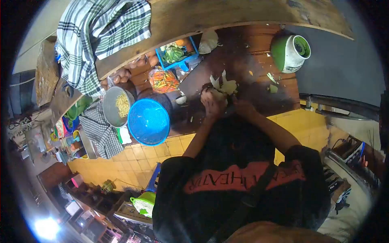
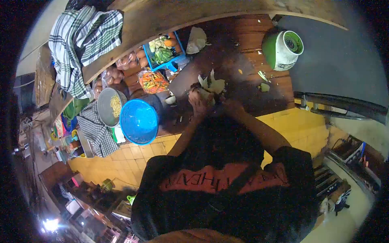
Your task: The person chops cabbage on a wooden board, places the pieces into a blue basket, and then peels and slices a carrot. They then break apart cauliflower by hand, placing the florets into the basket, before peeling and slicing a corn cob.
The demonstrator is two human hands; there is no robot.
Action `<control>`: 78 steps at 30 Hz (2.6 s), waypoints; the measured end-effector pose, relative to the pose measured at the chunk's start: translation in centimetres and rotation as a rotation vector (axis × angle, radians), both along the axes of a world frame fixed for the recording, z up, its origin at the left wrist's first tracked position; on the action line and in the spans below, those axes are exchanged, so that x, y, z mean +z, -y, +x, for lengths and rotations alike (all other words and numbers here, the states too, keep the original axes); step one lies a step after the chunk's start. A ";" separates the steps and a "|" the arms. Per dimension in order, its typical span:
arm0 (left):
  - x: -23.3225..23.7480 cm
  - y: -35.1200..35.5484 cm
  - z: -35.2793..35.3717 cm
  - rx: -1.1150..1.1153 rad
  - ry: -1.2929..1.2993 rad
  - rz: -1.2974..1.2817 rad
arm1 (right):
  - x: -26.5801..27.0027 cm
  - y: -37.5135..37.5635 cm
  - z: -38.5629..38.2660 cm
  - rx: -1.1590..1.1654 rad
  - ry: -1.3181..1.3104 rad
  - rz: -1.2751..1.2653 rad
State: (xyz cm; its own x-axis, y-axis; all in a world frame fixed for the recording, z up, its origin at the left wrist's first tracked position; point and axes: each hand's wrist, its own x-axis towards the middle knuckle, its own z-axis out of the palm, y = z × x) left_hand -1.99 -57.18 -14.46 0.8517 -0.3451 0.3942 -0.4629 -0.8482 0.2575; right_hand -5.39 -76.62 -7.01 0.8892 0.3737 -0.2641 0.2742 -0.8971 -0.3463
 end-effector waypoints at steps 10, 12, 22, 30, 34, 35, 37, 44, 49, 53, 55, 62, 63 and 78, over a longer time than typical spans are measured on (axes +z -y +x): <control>12.0 1.6 1.5 0.163 -0.579 -0.237 | 7.3 2.5 1.3 -0.239 -0.006 0.212; 12.5 1.8 2.0 0.083 -0.518 -0.183 | 6.6 3.9 2.2 -0.504 0.031 0.051; 10.3 8.1 9.1 -0.167 -0.638 0.203 | 3.9 7.4 -0.1 -0.731 0.259 0.034; 8.5 7.4 12.3 -0.620 -0.540 -0.140 | 6.1 5.8 0.2 -0.861 0.097 0.491; 9.9 8.6 11.7 -0.556 -0.495 -0.281 | 7.4 3.6 4.3 -0.984 0.205 0.813; 8.6 8.9 11.1 -0.564 -0.694 -0.680 | 7.1 3.4 5.3 -0.997 0.207 0.819; 4.7 9.4 10.6 -0.551 -0.883 -1.079 | 5.8 3.2 7.1 -0.785 0.208 0.774; 4.7 8.5 12.0 -0.190 -0.731 -0.959 | 3.5 3.7 8.2 -0.992 -0.348 1.151; 6.4 8.3 12.2 -0.123 -0.885 -1.229 | 8.4 3.3 8.1 -1.248 -0.391 1.393; 3.2 7.5 13.9 -0.341 -0.456 -0.734 | 1.1 4.9 8.4 -1.067 -0.150 1.111; 2.4 7.0 13.8 -0.285 -0.489 -0.806 | -4.8 6.4 8.9 -1.384 -0.675 2.146; 7.7 5.8 13.9 -0.546 -0.263 -0.493 | -6.0 7.7 8.4 -0.930 0.042 0.813; 7.0 5.4 14.1 -0.576 -0.318 -0.455 | -1.3 7.0 8.5 -0.974 -0.156 0.949; 10.0 -1.9 -0.3 -0.088 -0.281 -0.176 | 9.0 0.2 -1.5 -0.430 -0.133 0.286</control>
State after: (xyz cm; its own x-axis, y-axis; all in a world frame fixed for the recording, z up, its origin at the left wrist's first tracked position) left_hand -2.32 -55.27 -4.49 0.9054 -0.3699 0.2085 -0.4227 -0.7392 0.5243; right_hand -6.87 -76.85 1.98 0.9436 0.0567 -0.3263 -0.1604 -0.7837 -0.6000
